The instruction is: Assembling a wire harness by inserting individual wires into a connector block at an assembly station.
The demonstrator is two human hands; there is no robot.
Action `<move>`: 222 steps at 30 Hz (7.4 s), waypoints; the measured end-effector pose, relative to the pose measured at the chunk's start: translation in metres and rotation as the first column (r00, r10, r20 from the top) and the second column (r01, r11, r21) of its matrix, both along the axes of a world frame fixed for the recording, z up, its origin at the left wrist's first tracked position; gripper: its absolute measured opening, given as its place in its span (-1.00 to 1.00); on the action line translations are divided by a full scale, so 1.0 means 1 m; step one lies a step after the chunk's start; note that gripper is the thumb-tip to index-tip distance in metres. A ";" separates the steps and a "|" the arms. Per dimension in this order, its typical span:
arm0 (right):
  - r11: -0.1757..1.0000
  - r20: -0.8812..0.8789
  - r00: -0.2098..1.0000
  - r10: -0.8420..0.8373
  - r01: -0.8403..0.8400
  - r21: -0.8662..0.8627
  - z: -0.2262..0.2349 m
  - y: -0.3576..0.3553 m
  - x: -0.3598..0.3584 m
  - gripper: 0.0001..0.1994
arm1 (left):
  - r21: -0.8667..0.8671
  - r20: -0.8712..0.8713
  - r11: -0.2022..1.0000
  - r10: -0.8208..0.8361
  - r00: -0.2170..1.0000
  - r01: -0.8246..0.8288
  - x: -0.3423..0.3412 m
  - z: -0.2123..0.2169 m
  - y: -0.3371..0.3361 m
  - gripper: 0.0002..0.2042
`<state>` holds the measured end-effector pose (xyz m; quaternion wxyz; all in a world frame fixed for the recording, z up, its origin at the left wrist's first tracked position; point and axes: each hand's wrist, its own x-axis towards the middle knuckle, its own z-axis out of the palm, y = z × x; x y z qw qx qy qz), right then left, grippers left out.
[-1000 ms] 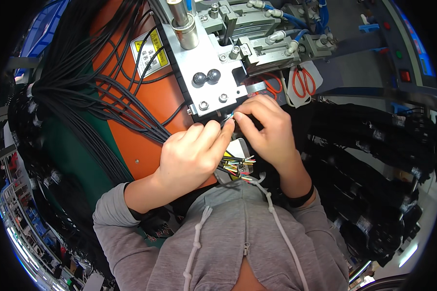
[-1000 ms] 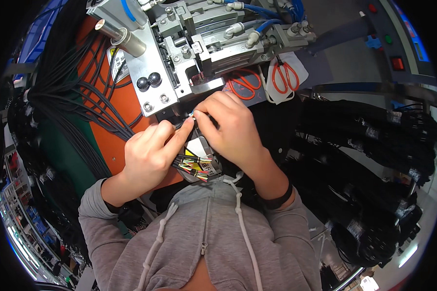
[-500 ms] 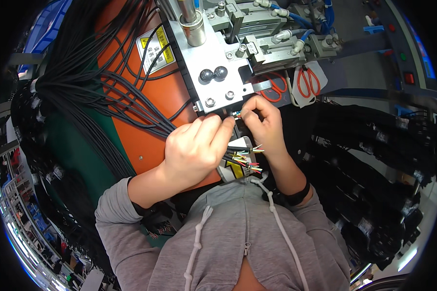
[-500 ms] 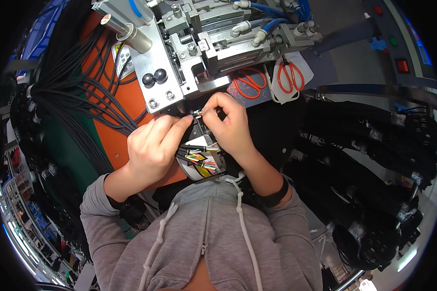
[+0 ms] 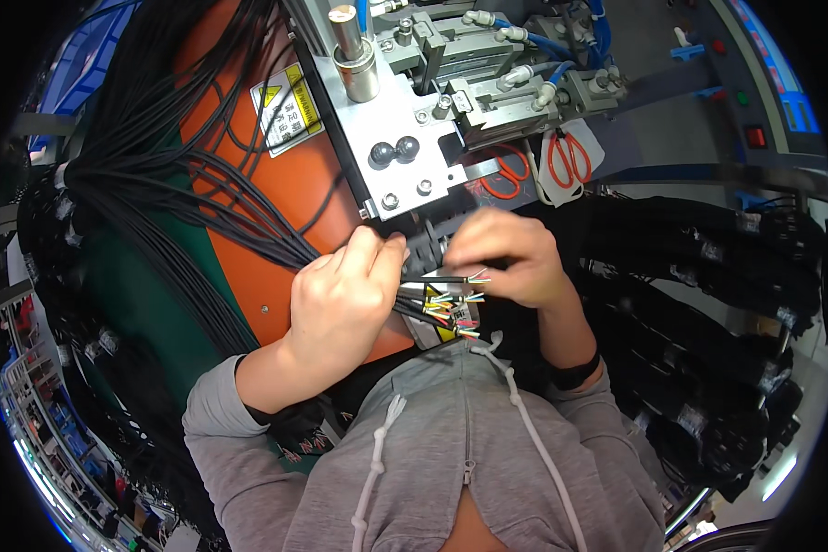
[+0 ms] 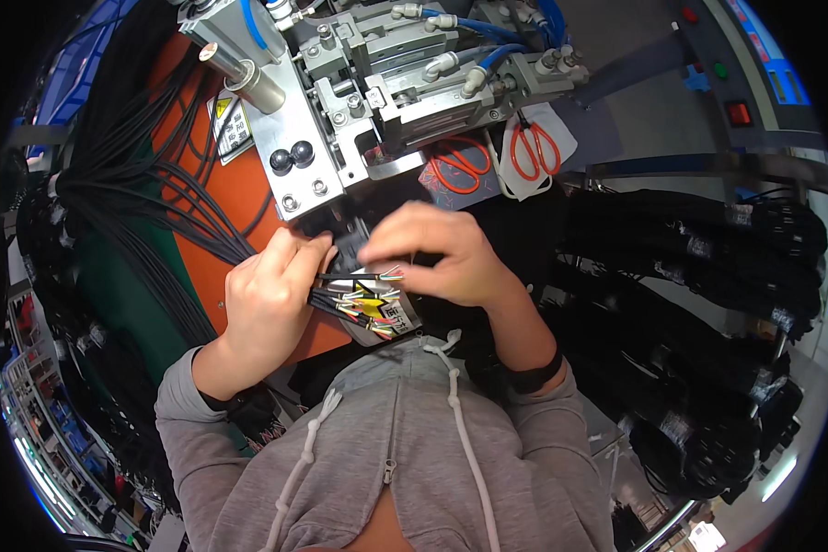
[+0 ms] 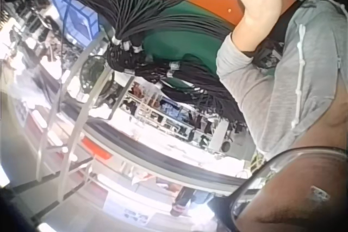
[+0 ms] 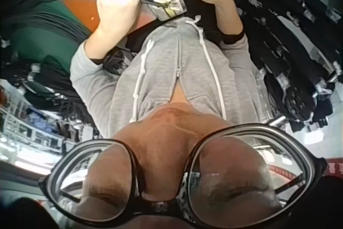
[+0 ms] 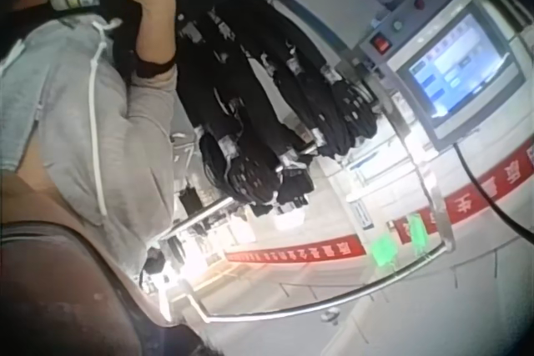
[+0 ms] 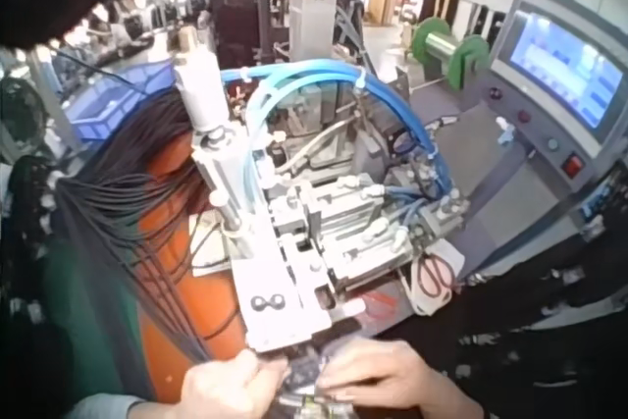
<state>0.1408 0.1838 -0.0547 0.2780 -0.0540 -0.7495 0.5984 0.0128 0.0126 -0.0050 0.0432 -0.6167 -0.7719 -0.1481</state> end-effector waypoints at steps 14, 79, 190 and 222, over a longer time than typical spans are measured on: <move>0.872 -0.187 0.962 -0.201 0.088 -0.482 0.022 -0.041 -0.010 -0.77 | 0.433 0.191 0.884 -0.280 0.941 0.176 -0.009 0.004 0.014 -0.78; 0.855 -0.044 0.952 -0.302 0.291 0.430 0.000 -0.015 -0.019 -0.92 | 0.228 0.042 0.966 -0.135 0.990 0.122 -0.007 -0.011 0.018 -0.75; 0.867 -0.260 0.936 -0.239 0.085 -0.491 0.026 -0.042 -0.008 -0.84 | 0.480 0.096 0.843 -0.325 0.941 0.242 -0.008 0.006 0.015 -0.75; 0.878 0.109 0.951 -0.289 0.219 0.426 0.009 -0.012 -0.015 -0.91 | 0.117 0.038 0.977 -0.187 0.982 0.181 0.001 -0.006 0.012 -0.58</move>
